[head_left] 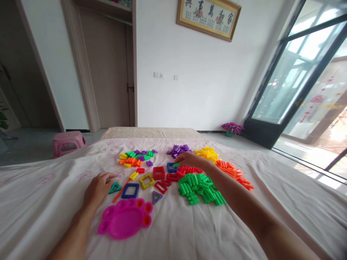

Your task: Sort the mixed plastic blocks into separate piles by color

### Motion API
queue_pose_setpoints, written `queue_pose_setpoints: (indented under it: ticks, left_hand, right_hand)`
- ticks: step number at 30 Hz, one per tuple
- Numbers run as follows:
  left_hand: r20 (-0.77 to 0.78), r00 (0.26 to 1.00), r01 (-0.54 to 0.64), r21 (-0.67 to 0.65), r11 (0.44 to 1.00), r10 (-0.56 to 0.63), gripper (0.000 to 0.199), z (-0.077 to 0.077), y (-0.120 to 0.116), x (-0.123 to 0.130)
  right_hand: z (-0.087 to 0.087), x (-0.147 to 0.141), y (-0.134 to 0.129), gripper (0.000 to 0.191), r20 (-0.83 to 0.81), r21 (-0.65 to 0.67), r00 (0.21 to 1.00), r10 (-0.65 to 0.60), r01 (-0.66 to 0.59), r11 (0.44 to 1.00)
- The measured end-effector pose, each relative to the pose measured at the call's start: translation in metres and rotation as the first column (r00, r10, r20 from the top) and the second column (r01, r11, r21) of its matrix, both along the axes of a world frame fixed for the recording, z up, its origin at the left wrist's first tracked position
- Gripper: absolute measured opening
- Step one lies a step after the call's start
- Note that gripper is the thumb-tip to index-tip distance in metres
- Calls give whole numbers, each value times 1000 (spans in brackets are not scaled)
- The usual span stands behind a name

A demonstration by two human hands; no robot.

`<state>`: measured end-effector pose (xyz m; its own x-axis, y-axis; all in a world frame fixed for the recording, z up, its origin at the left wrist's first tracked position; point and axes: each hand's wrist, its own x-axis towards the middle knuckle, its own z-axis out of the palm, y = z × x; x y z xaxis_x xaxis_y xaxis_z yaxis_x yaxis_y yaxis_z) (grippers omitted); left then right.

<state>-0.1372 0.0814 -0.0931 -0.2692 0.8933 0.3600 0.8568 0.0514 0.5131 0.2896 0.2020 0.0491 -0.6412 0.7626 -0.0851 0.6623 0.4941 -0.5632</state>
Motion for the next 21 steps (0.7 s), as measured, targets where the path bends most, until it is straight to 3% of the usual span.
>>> queue_pose_setpoints:
  ticks: [6,12,16,21]
  left_hand:
    - [11,1000,-10,-32,999,11,35,0,1,-4]
    - [13,1000,0,-31,1000,0,36,-1,2,-5]
    - [5,1000,-2,-14,1000,2,34,-2,1,-5]
    - [11,1000,-11,-16,1000,11,35,2,0,-1]
  right_hand:
    - [10,62,-21,37,62,-120,998,-9,16,993]
    - [13,89,-23,36,114,-153,993,12,6,988]
    - [13,76,-18,31,99,-5,992,-79,80,997]
    - [8,13,-7,31,3,188,1000,0,0,982]
